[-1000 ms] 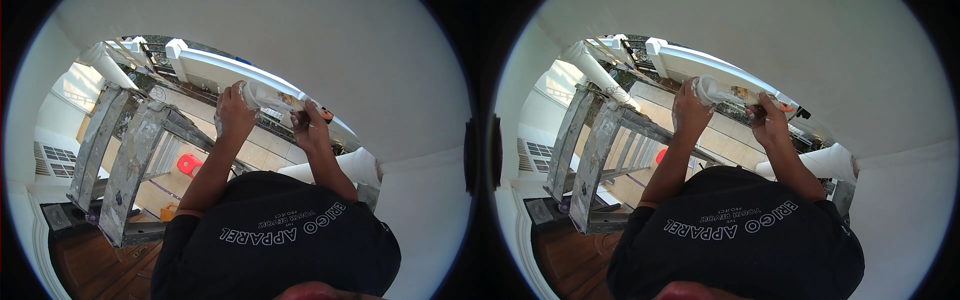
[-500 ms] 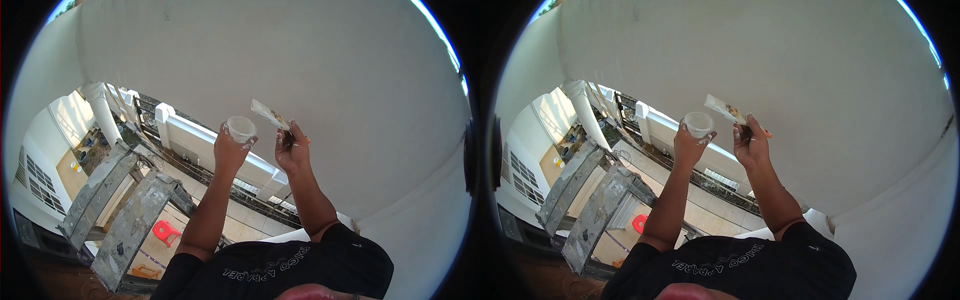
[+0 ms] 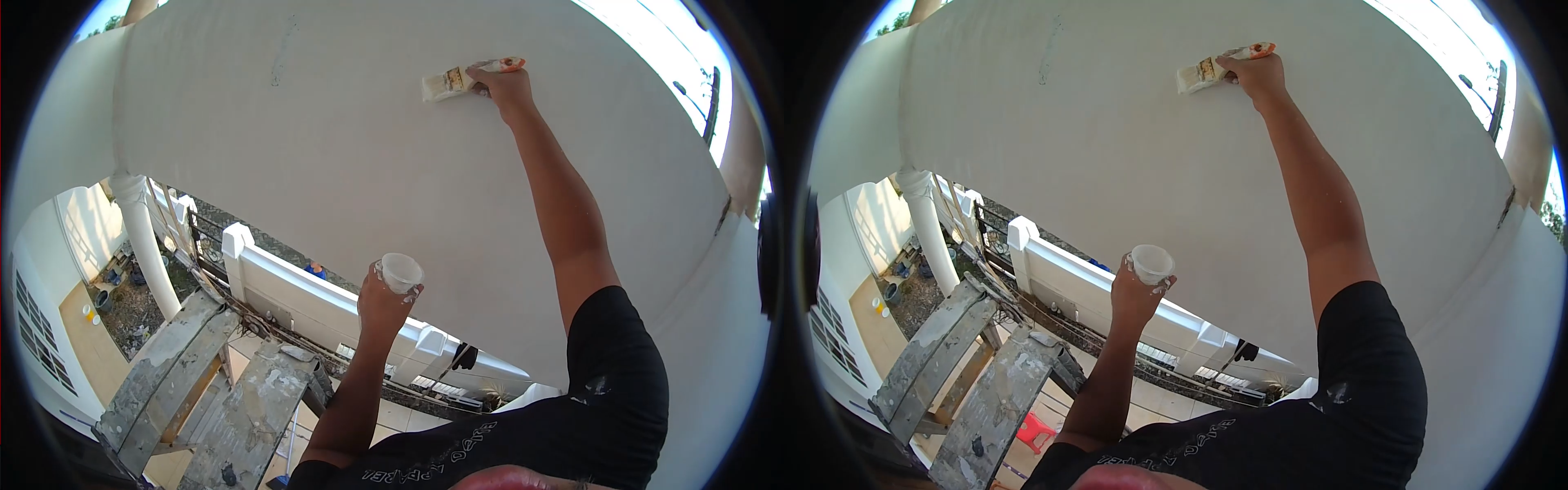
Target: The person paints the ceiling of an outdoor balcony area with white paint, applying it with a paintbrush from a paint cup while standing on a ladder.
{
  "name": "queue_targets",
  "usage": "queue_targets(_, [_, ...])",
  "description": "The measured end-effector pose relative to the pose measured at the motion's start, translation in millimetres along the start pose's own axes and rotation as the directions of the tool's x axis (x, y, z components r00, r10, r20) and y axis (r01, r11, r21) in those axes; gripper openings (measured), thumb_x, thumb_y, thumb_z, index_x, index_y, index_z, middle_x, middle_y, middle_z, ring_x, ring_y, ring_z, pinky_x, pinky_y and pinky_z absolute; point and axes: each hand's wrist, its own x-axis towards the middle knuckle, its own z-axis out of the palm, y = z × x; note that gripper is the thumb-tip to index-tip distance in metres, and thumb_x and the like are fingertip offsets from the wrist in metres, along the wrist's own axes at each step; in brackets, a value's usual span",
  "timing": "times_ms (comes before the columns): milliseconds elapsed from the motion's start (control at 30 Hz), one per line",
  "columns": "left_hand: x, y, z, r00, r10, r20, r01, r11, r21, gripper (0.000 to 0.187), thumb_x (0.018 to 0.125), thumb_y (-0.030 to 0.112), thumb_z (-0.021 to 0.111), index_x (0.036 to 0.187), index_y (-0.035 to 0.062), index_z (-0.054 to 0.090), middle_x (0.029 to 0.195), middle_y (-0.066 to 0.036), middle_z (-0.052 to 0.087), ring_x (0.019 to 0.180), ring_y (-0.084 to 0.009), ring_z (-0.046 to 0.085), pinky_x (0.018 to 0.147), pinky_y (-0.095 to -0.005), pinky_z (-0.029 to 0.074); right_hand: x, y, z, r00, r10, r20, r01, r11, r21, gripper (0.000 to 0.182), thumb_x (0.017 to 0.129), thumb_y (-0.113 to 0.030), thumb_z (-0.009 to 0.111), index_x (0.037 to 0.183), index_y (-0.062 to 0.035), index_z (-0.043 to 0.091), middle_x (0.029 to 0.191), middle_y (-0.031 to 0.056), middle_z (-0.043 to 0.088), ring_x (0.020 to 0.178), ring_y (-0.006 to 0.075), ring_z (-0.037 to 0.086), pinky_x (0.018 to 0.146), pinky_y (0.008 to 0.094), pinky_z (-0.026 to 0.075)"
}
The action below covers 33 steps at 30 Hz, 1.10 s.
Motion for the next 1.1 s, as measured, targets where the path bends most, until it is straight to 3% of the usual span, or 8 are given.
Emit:
queue_targets(233, [-7.3,16.7,-4.9,0.991,-0.069,0.111,0.08,0.993,-0.091,0.065,0.064,0.022,0.089,0.114,0.0006,0.053,0.103,-0.018,0.066,0.098,-0.0352,0.067,0.083,-0.0429,0.054,42.2,-69.0,-32.6,0.941,-0.336,0.048,0.325,0.852,-0.412,0.03,0.077,-0.021,0.081,0.09,0.0036,0.069,0.084,0.0067,0.07,0.073,0.0128,0.067,0.068,0.024,0.056])
queue_targets(467, [-11.0,20.0,-6.4,0.984,-0.071,0.161,0.082,0.995,-0.061,0.069,0.064,0.023,0.089,0.117,0.0012,0.052,0.104,-0.019,0.066,0.099,-0.0371,0.065,0.084,-0.0447,0.053,-6.2,-21.5,26.4,0.912,-0.278,0.301,0.408,0.681,-0.608,0.042,0.072,-0.037,0.081,0.091,-0.0018,0.069,0.081,0.0067,0.07,0.072,0.0163,0.066,0.067,0.0321,0.054])
queue_targets(533, [-10.0,19.5,-6.2,0.983,-0.082,0.166,0.092,0.995,-0.051,0.069,0.063,0.023,0.089,0.118,0.0014,0.052,0.104,-0.019,0.066,0.099,-0.0374,0.065,0.083,-0.0447,0.053,10.5,-36.9,19.9,0.923,-0.21,0.321,0.371,0.702,-0.608,0.042,0.072,-0.037,0.081,0.094,-0.0023,0.069,0.081,0.0073,0.07,0.075,0.0176,0.067,0.069,0.0331,0.054])
queue_targets(700, [-8.1,18.0,-7.4,0.978,-0.081,0.191,0.095,0.993,-0.066,0.073,0.066,0.025,0.088,0.123,0.0021,0.049,0.11,-0.019,0.063,0.104,-0.0371,0.064,0.088,-0.0474,0.052,75.2,-100.2,-27.6,0.836,-0.477,0.272,0.542,0.638,-0.547,0.035,0.076,-0.028,0.081,0.093,0.0004,0.07,0.084,0.0052,0.071,0.074,0.0121,0.068,0.069,0.025,0.055])
queue_targets(800, [-7.3,17.5,-6.9,0.967,-0.108,0.23,0.121,0.992,-0.045,0.073,0.066,0.025,0.088,0.123,0.0023,0.049,0.11,-0.019,0.063,0.104,-0.0369,0.063,0.088,-0.0473,0.052,52.0,-114.2,-15.1,0.852,-0.522,0.036,0.394,0.594,-0.701,0.034,0.083,-0.026,0.073,0.089,0.0052,0.061,0.077,0.0113,0.063,0.074,0.0187,0.061,0.072,0.0353,0.053])
queue_targets(867, [-8.9,18.8,-8.3,0.965,-0.098,0.242,0.113,0.992,-0.049,0.073,0.066,0.025,0.088,0.123,0.0024,0.049,0.11,-0.019,0.063,0.104,-0.0368,0.063,0.088,-0.047,0.052,55.3,-79.0,-5.0,0.841,-0.407,0.356,0.535,0.725,-0.433,0.037,0.076,-0.028,0.082,0.095,0.0015,0.069,0.086,0.0064,0.071,0.076,0.0139,0.069,0.07,0.0264,0.056])
queue_targets(1033, [-12.7,18.4,-8.4,0.964,-0.054,0.261,0.066,0.997,-0.037,0.073,0.066,0.025,0.088,0.123,0.0026,0.049,0.111,-0.019,0.063,0.105,-0.0364,0.064,0.089,-0.0467,0.052,6.5,-38.1,34.9,0.875,-0.312,0.369,0.483,0.576,-0.659,0.045,0.074,-0.038,0.08,0.098,-0.001,0.069,0.089,0.0086,0.071,0.085,0.0182,0.069,0.076,0.0335,0.055])
queue_targets(1100, [-13.0,20.8,-9.3,0.955,-0.056,0.29,0.078,0.995,-0.065,0.075,0.066,0.026,0.088,0.124,0.0028,0.048,0.111,-0.019,0.063,0.105,-0.0363,0.063,0.09,-0.047,0.051,42.9,-62.8,12.1,0.885,-0.325,0.333,0.464,0.675,-0.574,0.04,0.075,-0.028,0.082,0.095,0.0033,0.067,0.089,0.0084,0.07,0.077,0.0158,0.068,0.07,0.0269,0.055])
